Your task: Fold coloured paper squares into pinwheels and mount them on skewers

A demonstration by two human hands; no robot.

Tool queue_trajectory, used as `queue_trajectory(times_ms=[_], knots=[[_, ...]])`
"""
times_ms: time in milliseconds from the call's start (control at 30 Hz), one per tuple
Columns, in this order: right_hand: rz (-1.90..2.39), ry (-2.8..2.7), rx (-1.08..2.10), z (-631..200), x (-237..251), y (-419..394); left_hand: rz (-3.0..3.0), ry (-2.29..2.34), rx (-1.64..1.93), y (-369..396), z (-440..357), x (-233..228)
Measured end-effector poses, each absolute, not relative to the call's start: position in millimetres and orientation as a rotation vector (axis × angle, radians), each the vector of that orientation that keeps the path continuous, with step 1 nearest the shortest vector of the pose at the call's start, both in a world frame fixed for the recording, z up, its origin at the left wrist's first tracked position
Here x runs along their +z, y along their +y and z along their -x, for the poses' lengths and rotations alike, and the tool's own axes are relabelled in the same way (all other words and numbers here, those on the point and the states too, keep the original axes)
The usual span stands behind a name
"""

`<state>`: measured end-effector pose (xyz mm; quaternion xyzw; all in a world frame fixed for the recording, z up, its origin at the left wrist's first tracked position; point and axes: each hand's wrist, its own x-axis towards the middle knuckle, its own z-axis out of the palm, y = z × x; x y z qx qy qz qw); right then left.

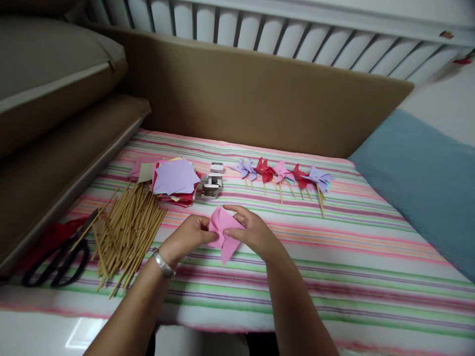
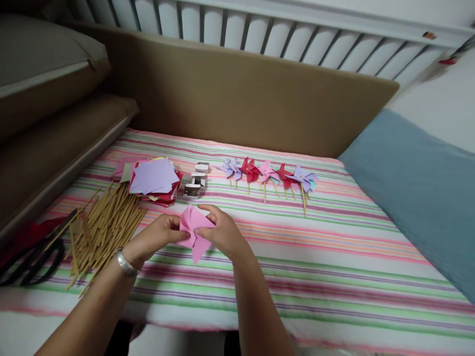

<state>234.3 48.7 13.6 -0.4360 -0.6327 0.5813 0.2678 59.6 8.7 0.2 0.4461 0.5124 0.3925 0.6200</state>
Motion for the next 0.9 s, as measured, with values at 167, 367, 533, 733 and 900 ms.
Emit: queue_trajectory(times_ms=[167,367,533,733,900], knots=[[1.148,-1.791,1.507,-233,9,48,-1.085,1.169,0.798,10,-63,-4],[1.105,-1.667,1.572,-230,3,52,-1.019,1.158,0.967,13,-61,-4],[1.107,-1.275,1.580,-231,-2,58,-0.728,1.080,1.165,11,-66,5],[1.047,-1.002,1.584,-219,-2,53,-0.584,0.982,1.255,12,-90,-8],[0.994,-1.032,1.596,-208,-6,47,-0.499,1.019,1.338,15,-93,-15]])
